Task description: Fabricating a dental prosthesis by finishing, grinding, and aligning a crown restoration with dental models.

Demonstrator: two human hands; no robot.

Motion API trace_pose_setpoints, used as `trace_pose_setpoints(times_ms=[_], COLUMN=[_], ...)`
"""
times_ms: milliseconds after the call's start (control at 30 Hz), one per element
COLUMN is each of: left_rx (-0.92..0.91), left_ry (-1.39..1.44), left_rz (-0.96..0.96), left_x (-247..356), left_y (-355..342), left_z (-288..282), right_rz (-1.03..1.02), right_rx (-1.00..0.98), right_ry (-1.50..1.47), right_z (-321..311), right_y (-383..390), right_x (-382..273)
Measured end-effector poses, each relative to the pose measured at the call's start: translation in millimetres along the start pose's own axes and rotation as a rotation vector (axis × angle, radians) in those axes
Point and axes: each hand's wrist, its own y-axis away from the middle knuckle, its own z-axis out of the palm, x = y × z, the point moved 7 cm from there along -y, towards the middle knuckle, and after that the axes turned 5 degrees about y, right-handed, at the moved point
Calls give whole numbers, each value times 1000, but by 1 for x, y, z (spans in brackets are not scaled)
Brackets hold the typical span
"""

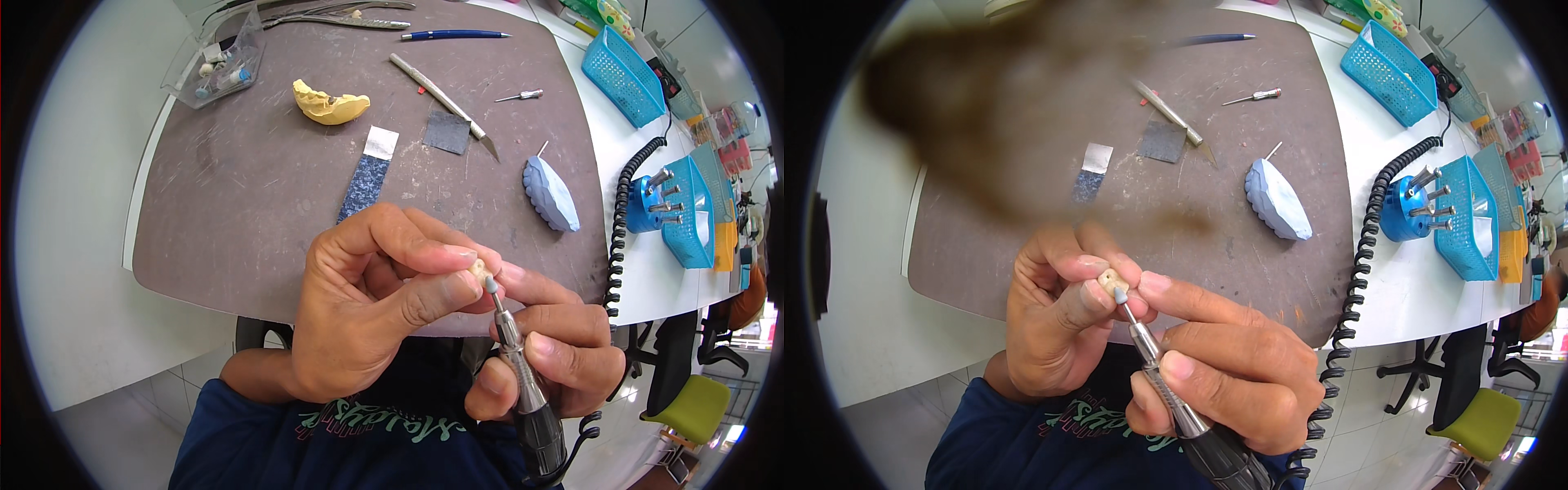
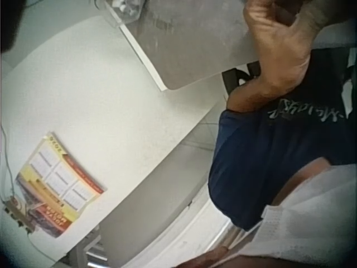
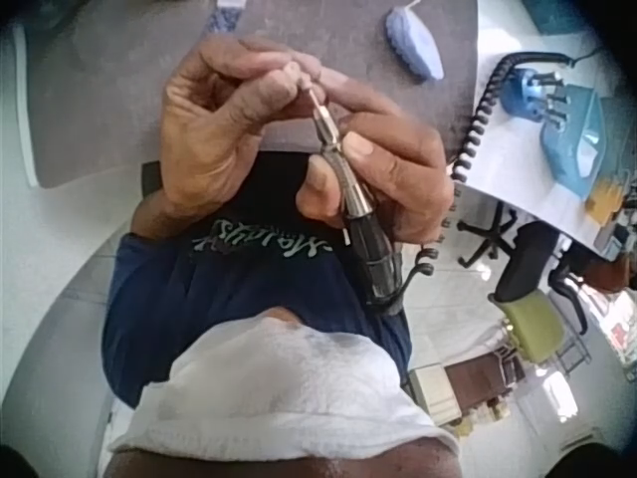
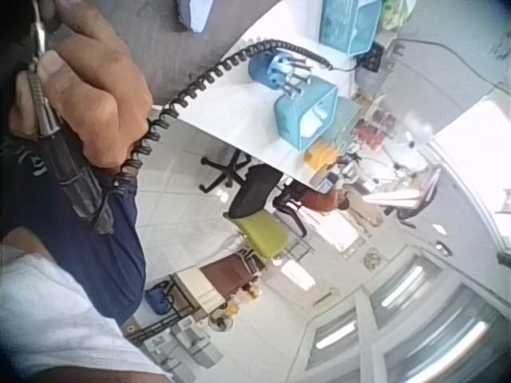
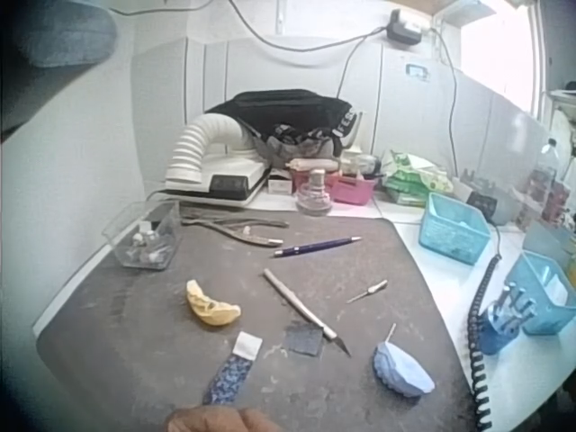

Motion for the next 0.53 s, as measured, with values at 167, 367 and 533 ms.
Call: trace_pose_setpoints(times_ms=[167, 367, 533], left_rx=[-8, -6, -35], left_ry=[-11, -12, -15], left_rz=[4, 6, 18], left_x=[0, 0, 2], left_y=[-1, 0, 1], left_z=[0, 0, 1], right_rz=[5, -3, -1], right_rx=[12, 16, -1], right_ry=[11, 17, -12], right_z=[0, 1, 1], right_y=[1, 1, 0], right_x=[1, 0, 1])
